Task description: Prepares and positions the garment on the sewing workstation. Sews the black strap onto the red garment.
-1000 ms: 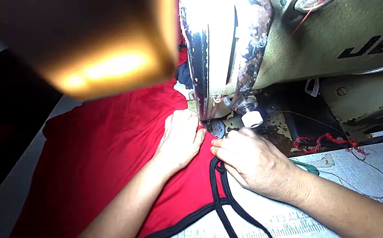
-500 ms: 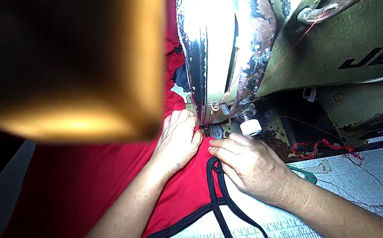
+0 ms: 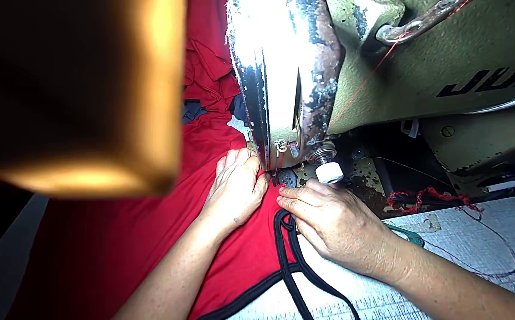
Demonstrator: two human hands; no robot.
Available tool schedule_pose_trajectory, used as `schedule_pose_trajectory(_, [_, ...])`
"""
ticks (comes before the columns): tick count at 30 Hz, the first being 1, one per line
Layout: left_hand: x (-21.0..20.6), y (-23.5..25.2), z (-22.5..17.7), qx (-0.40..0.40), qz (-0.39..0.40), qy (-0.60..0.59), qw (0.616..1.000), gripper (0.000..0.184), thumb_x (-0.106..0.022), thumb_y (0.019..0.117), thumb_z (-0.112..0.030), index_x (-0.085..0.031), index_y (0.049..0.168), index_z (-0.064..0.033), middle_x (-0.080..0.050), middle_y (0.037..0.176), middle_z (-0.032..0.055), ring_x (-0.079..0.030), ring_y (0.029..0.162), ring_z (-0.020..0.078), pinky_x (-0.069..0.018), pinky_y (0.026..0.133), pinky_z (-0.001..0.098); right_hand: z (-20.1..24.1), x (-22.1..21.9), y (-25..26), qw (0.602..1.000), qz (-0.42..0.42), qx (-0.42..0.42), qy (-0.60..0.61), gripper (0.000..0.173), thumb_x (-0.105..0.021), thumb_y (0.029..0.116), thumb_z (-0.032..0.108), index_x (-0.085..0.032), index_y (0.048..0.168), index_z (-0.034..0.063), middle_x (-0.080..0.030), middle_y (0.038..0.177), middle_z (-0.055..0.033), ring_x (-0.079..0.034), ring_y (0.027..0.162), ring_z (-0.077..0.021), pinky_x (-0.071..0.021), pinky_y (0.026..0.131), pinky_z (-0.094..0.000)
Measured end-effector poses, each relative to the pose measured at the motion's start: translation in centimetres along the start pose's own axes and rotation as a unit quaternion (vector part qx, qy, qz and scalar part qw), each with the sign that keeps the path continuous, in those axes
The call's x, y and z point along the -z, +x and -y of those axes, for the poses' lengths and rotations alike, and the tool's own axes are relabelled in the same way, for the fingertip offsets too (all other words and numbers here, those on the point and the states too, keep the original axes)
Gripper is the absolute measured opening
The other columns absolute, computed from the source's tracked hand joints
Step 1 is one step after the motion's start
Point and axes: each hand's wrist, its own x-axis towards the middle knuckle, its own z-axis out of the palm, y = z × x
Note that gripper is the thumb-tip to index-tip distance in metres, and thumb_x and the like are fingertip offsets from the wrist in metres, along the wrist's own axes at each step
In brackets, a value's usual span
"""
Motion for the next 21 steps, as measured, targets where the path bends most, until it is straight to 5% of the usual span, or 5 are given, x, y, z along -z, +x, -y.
schedule_pose_trajectory(8, [0.2, -0.2, 0.4, 0.013, -0.016, -0.03, 0.999, 0.026, -0.055, 0.1001, -0.029, -0.071, 0.094, -0.0092, -0.064, 0.11, 0.0072, -0.055, 0.117, 0.0272, -0.0396, 0.099, 0.0515, 0.1, 0.1, -0.2, 1.0, 0.007, -0.002, -0.002, 0.033, -0.051, 0.0963, 0.019, -0.078, 0.115, 0.0153, -0.073, 0.122, 0.0012, -0.066, 0.1, -0.0175, -0.0507, 0.08, -0.0325])
schedule_pose_trajectory(12, [2.2, -4.1, -3.4, 0.066, -0.055, 0.088, 0.992, 0.044, -0.055, 0.0973, -0.036, -0.066, 0.126, -0.0034, -0.058, 0.138, 0.0215, -0.05, 0.134, 0.0452, -0.04, 0.105, 0.0675, 0.0, 0.1, -0.2, 1.0, 0.009, -0.003, 0.005, 0.034, -0.049, 0.0967, 0.019, -0.078, 0.115, 0.015, -0.074, 0.12, 0.0015, -0.066, 0.101, -0.0175, -0.0501, 0.082, -0.0336])
schedule_pose_trajectory(15, [2.8, -8.2, -6.1, 0.182, 0.045, 0.103, 0.977, 0.079, -0.036, 0.0994, -0.062, -0.041, 0.158, -0.0082, -0.038, 0.159, 0.028, -0.034, 0.144, 0.0571, -0.0273, 0.104, 0.0816, 0.3, 0.2, -0.2, 1.0, 0.015, -0.015, 0.015, 0.034, -0.049, 0.0969, 0.02, -0.078, 0.115, 0.0147, -0.074, 0.121, 0.0008, -0.067, 0.103, -0.0178, -0.0512, 0.084, -0.0344])
schedule_pose_trajectory(17, [2.2, -8.9, -5.0, 0.222, 0.086, 0.118, 0.964, 0.093, -0.027, 0.0934, -0.079, -0.034, 0.162, -0.0172, -0.025, 0.167, 0.024, -0.018, 0.15, 0.0578, -0.0141, 0.107, 0.085, 0.5, 0.3, -0.1, 0.999, 0.017, -0.027, 0.02, 0.036, -0.049, 0.0964, 0.022, -0.078, 0.116, 0.0148, -0.074, 0.122, 0.001, -0.067, 0.104, -0.0173, -0.0518, 0.085, -0.0343])
schedule_pose_trajectory(21, [2.3, -7.0, 2.9, 0.059, 0.052, 0.12, 0.99, 0.095, -0.027, 0.0907, -0.084, -0.045, 0.157, -0.0178, -0.034, 0.164, 0.0189, -0.025, 0.153, 0.0447, -0.017, 0.112, 0.0789, 1.2, 0.1, -0.1, 1.0, 0.012, -0.021, 0.015, 0.037, -0.05, 0.0965, 0.026, -0.077, 0.118, 0.0138, -0.073, 0.121, -0.0001, -0.066, 0.104, -0.0177, -0.0513, 0.085, -0.0336])
